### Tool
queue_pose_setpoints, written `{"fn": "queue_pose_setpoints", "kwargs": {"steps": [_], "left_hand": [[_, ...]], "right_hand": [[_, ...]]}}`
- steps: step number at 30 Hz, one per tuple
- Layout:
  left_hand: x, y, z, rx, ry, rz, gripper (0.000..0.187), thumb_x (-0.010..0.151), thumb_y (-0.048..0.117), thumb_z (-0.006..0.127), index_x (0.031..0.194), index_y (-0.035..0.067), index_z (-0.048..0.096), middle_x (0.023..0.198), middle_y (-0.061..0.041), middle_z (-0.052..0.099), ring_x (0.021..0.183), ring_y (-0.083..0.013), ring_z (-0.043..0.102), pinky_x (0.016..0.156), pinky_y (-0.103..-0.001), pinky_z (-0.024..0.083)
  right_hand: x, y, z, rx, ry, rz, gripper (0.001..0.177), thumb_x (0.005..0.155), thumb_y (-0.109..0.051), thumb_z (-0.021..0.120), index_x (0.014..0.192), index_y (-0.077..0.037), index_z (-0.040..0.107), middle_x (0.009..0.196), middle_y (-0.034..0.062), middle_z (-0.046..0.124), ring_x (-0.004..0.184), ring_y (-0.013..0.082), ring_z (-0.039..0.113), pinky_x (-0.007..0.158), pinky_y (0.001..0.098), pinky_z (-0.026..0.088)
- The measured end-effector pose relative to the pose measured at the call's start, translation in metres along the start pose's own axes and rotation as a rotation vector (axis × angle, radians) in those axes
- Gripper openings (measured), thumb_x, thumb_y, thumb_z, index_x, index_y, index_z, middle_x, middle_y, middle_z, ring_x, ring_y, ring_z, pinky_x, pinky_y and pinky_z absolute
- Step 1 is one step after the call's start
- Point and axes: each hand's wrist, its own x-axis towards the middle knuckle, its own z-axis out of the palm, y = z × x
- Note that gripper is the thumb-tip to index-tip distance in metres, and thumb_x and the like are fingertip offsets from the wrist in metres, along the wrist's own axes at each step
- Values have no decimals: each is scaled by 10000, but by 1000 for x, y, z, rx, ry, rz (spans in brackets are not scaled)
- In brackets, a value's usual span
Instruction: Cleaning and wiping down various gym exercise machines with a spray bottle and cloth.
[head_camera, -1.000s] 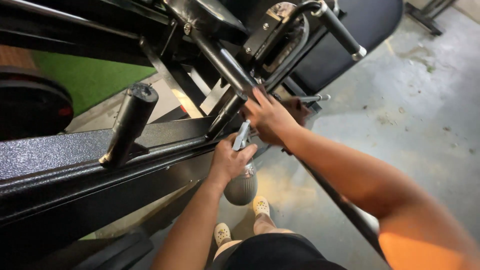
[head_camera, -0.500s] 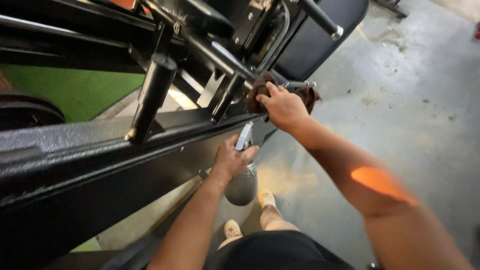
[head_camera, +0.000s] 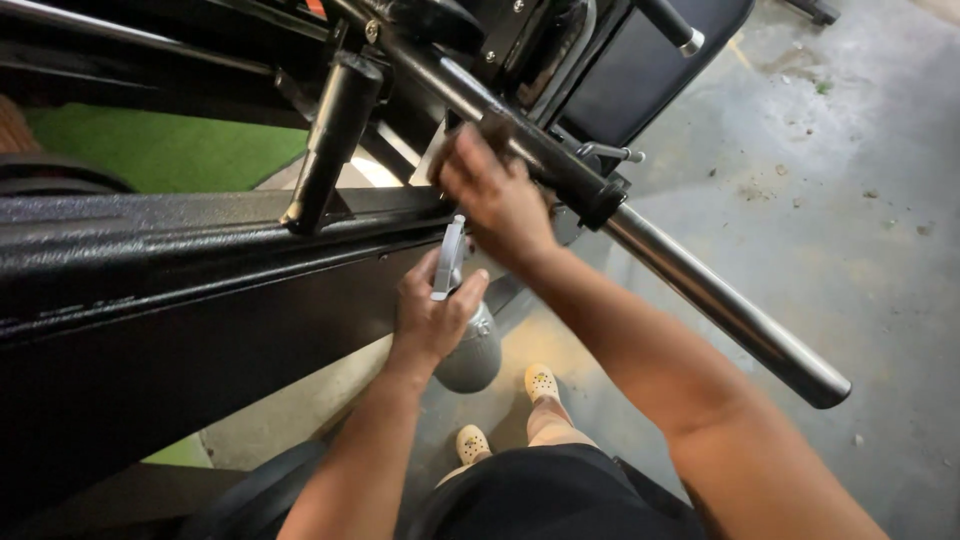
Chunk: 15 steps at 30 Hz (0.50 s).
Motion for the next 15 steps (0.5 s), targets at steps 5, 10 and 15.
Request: {"fn": "queue_pose_setpoints", "kwargs": {"steps": [5,10,15], "left_hand": [[-5,-4,-13,1,51,53,421,809,244,712,1165,18,695,939,-116,772,825,-175,746,760,-325,587],[-6,-1,-13,14,64,57,419,816,234,722,1170,10,691,952,-128,770,840,-172,745,773,-318,583],[-6,2,-13,-109,57,2,421,807,226,708,1171,16,682,965,-89,760,820,-168,754,744,-319,603]], "right_hand": [[2,9,-24,-47,-38,-202,655,781,-94,727,1409,-258,647,1617,35,401,1061,310,609,832,377,579],[-12,3,5,-35,167,-182,551,852,-95,736,1375,-267,699,1610,78,421,1012,297,611,850,398,561],[-52,2,36,460,250,-139,532,806,-31,676,1328,-131,673,1591,188,411,1275,396,569,1083,408,502]]}}
